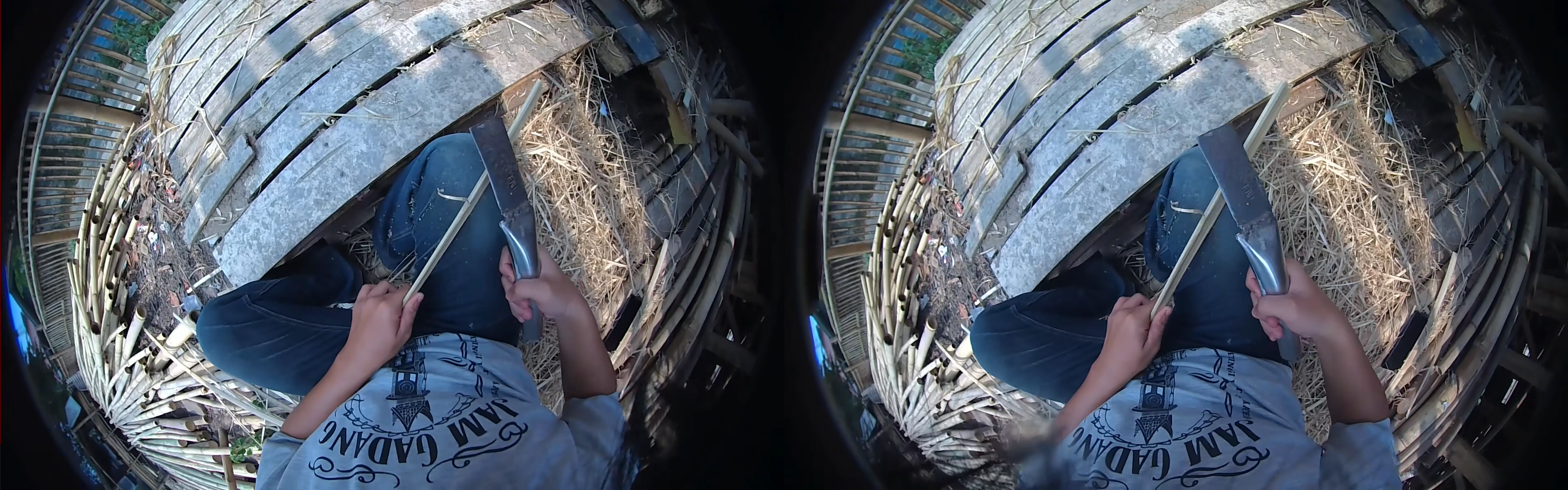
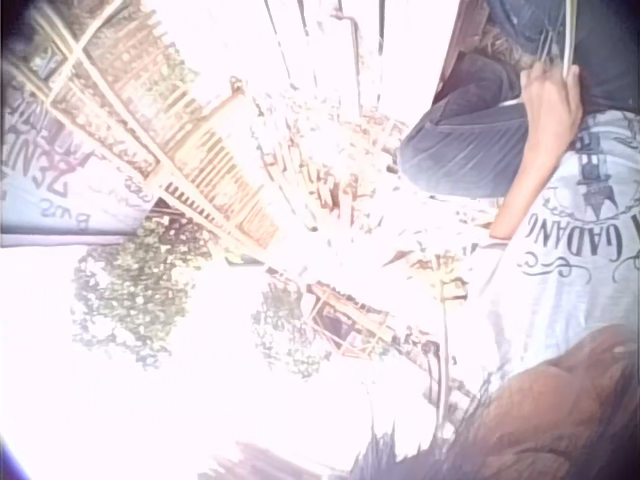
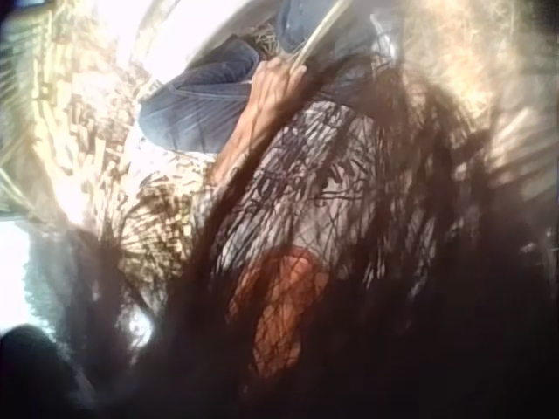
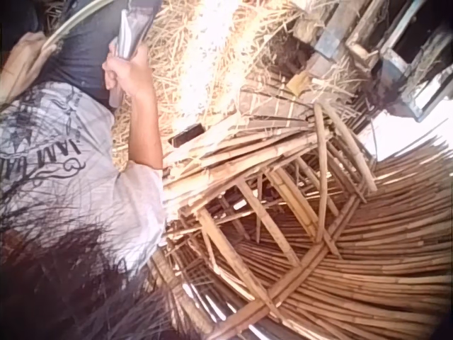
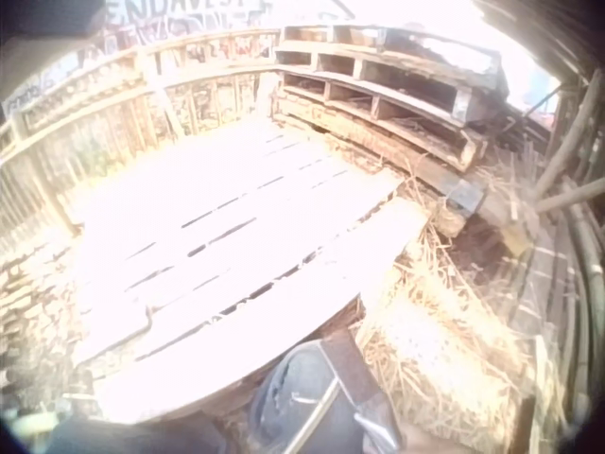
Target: The person shaves a strip of bamboo by hand using a knife. They pull the blade along the surface of the bamboo strip multiple times to remove thin shavings.
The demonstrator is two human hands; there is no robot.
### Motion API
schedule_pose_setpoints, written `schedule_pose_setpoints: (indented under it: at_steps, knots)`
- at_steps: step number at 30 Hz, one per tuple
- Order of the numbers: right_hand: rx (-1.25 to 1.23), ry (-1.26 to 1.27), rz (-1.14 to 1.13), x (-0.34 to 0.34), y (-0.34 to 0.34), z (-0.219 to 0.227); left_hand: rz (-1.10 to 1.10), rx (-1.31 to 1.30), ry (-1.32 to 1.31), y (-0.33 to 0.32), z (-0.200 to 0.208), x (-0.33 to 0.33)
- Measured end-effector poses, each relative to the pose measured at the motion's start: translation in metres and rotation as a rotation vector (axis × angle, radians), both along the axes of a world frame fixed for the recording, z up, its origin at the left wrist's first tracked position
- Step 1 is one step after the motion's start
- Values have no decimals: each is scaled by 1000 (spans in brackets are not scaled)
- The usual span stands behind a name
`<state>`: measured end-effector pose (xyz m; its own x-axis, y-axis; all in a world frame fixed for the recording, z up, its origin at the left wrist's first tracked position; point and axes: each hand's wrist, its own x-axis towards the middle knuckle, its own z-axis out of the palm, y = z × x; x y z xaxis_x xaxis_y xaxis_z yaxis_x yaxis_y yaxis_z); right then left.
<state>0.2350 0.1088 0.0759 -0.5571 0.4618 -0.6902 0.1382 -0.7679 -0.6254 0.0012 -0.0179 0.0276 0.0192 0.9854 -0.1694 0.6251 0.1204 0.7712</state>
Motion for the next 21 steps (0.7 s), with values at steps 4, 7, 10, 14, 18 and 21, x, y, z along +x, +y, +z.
schedule_pose_setpoints:
  at_steps: [4, 7, 10, 14, 18, 21]
  knots:
    - [226, -385, 262, -4, -1, 2, -27, -33, 44, 1, 3, -2]
    - [152, -355, 390, 0, 6, 1, -11, -17, 39, 0, 2, 0]
    - [-2, -185, 398, 12, 17, -9, 2, -33, 30, -1, 3, 1]
    - [-183, 112, 199, 5, -5, -22, 20, -42, 12, 2, 3, 0]
    - [76, -63, -177, -7, -22, -12, 27, -54, -5, 2, 8, 1]
    - [236, -209, 3, -7, -27, -6, 21, -62, 9, 0, 8, 0]
